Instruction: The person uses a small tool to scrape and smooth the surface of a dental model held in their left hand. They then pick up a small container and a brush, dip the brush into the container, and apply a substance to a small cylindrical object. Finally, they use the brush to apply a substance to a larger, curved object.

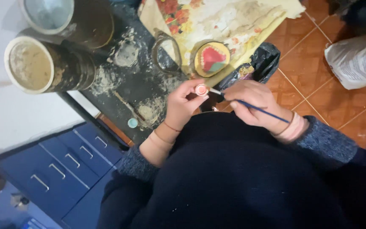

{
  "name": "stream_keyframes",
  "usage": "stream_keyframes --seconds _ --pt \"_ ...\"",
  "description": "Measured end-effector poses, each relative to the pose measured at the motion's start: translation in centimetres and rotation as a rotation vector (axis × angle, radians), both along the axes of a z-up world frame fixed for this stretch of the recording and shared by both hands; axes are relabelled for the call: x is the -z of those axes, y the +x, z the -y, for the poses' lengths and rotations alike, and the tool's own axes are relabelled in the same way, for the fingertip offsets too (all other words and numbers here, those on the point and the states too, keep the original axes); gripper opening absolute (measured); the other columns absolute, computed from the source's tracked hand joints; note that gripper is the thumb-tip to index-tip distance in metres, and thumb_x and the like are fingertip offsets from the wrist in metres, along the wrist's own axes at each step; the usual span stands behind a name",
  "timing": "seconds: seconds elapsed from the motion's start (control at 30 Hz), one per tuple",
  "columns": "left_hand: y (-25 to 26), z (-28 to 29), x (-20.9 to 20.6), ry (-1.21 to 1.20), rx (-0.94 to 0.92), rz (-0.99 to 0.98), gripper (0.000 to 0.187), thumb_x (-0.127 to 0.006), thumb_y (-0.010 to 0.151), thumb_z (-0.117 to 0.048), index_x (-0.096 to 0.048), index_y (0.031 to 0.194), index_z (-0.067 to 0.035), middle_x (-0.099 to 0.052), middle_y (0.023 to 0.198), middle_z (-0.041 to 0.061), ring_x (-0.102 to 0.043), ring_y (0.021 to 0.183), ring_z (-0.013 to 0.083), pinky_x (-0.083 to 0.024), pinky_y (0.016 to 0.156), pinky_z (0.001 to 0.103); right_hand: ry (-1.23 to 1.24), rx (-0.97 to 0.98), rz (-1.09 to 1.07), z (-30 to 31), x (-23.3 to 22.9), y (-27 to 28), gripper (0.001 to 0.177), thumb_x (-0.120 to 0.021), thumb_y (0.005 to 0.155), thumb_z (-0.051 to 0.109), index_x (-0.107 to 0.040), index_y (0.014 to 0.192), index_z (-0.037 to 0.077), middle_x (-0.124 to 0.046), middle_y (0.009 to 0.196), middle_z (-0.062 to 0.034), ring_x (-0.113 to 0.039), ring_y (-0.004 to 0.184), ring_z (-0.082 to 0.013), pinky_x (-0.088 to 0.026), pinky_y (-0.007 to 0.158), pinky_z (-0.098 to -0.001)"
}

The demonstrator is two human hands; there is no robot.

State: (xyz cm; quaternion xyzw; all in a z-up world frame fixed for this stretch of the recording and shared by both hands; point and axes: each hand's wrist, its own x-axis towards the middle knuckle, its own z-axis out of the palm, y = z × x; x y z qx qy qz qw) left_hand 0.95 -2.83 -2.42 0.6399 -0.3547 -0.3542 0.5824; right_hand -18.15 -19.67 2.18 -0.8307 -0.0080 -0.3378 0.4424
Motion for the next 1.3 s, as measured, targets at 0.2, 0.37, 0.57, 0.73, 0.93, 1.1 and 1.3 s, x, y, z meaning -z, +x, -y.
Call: stream_keyframes --seconds 0.2,0.37,0.57,0.73,0.93,1.1,1.3 --pt "-0.4 0.6 -0.7 -0.039 0.058 0.101 0.038 -0.076 0.091 0.002 -0.065 0.128 -0.002 -0.076 0.105 0.004 -0.071 0.092 0.0076 -0.059 0.083 0.023 -0.143 0.015 -0.113 -1.2 -0.9 1.0 0.013 -0.068 0.09 0.004 -0.066 0.102 0.005 -0.07 0.1 -0.0126 -0.07 0.091 -0.034 -0.056 0.082 -0.042" --pt "-0.2 0.8 0.0 -0.026 0.053 0.063 0.039 -0.075 0.09 0.002 -0.065 0.127 -0.001 -0.077 0.106 0.004 -0.072 0.093 0.0078 -0.06 0.085 0.024 -0.039 0.028 -0.121 -1.4 -0.7 1.0 0.011 -0.068 0.093 0.006 -0.067 0.103 0.003 -0.071 0.099 -0.012 -0.07 0.089 -0.0288 -0.055 0.079 -0.0377" --pt "0.5 0.4 0.3 0.0 0.023 0.004 0.038 -0.077 0.09 0.002 -0.066 0.126 -0.001 -0.075 0.104 0.002 -0.069 0.092 0.0063 -0.056 0.084 0.022 0.427 0.229 -0.12 0.2 3.5 1.6 0.008 -0.059 0.109 0.007 -0.065 0.107 0.002 -0.069 0.098 -0.0071 -0.065 0.088 -0.0156 -0.053 0.078 -0.0285" --pt "0.5 0.2 -0.3 0.047 0.0 0.115 0.04 -0.081 0.086 -0.001 -0.068 0.124 -0.003 -0.074 0.1 -0.001 -0.065 0.088 0.0037 -0.053 0.08 0.02 0.438 0.243 -0.13 1.6 5.1 2.6 0.008 -0.06 0.111 0.007 -0.064 0.112 0.0 -0.063 0.094 -0.0066 -0.058 0.084 -0.0136 -0.049 0.075 -0.0267" --pt "0.5 -0.1 -0.4 0.098 -0.003 0.083 0.04 -0.082 0.086 -0.003 -0.069 0.124 -0.005 -0.072 0.096 -0.003 -0.06 0.082 0.0023 -0.05 0.074 0.019 0.301 0.353 -0.181 2.4 3.7 2.0 0.008 -0.06 0.108 0.005 -0.062 0.102 0.001 -0.064 0.084 -0.0069 -0.061 0.075 -0.0103 -0.049 0.07 -0.0268" --pt "0.4 -0.1 -0.2 0.116 -0.022 0.106 0.04 -0.082 0.085 -0.003 -0.07 0.123 -0.005 -0.073 0.096 -0.004 -0.06 0.081 0.0016 -0.049 0.073 0.018 0.48 0.263 -0.097 4.4 5.5 2.0 0.008 -0.056 0.11 0.005 -0.062 0.105 0.002 -0.069 0.1 -0.0068 -0.064 0.091 -0.0099 -0.054 0.083 -0.0264" --pt "0.5 -0.3 0.3 0.098 -0.004 0.053 0.039 -0.08 0.087 0.0 -0.069 0.124 -0.004 -0.073 0.098 -0.003 -0.061 0.084 0.0031 -0.049 0.076 0.019 0.309 0.203 -0.299 5.8 4.7 2.1 0.01 -0.06 0.106 0.007 -0.067 0.102 0.0 -0.068 0.092 -0.0062 -0.062 0.079 -0.0115 -0.052 0.072 -0.0273"
